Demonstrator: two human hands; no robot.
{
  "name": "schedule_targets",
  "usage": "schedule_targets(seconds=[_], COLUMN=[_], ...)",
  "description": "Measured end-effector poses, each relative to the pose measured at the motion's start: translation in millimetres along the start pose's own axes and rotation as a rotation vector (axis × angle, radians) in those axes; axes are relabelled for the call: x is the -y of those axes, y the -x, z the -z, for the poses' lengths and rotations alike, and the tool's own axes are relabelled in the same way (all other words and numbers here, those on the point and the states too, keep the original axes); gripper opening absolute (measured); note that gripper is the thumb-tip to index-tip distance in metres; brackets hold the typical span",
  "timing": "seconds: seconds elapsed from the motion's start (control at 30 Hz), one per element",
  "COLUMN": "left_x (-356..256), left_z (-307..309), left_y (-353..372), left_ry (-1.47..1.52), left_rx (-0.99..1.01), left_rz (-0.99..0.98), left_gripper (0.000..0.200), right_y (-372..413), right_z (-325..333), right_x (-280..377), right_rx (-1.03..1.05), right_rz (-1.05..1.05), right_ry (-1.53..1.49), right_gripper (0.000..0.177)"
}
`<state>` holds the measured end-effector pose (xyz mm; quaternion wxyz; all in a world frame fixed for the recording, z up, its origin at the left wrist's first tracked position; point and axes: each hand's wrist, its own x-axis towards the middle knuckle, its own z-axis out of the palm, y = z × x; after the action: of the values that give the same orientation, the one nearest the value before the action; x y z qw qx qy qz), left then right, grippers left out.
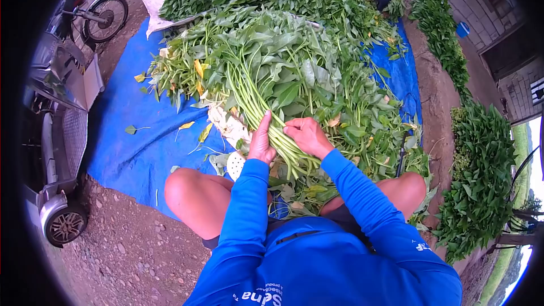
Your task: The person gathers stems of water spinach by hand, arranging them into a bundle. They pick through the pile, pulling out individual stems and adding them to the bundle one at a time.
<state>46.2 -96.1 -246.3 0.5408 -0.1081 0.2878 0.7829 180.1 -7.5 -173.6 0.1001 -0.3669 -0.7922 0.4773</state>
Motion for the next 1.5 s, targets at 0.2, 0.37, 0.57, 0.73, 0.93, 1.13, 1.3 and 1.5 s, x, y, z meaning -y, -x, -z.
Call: schedule_targets(seconds=[0.2, 0.37, 0.57, 0.73, 0.93, 1.13, 1.3, 1.5], left_x=[-4, -59, -123, -111, -102, -93, -93, -100], left_z=[0, -51, -77, -66, -52, -63, -63, -58], left_y=[21, 60, 89, 83, 70, 77, 83, 82], left_ry=[-0.266, -0.371, -0.529, -0.454, -0.382, -0.408, -0.416, -0.426], left_rx=[-0.239, -0.259, -0.326, -0.319, -0.286, -0.277, -0.256, -0.286], left_rz=[-0.150, -0.484, -0.587, -0.546, -0.446, -0.421, -0.423, -0.445], left_gripper=[0.034, 0.021, 0.023, 0.021, 0.021, 0.023, 0.023, 0.025], right_y=[12, -25, -114, -112, -94, -92, -94, -72], right_z=[-48, -8, -21, -34, 23, -10, -41, 18], right_x=[-17, 1, -54, -60, -50, -59, -55, -28], right_rx=[0.027, -0.098, -0.185, -0.306, -0.212, -0.057, -0.227, -0.377], right_rz=[0.094, -0.140, -0.270, -0.289, -0.178, -0.304, -0.271, -0.003], right_ry=[-0.090, -0.463, 0.248, 0.134, -0.196, 0.184, 0.217, -0.125], right_gripper=[0.029, 0.029, 0.022, 0.028, 0.030, 0.031, 0.030, 0.030])
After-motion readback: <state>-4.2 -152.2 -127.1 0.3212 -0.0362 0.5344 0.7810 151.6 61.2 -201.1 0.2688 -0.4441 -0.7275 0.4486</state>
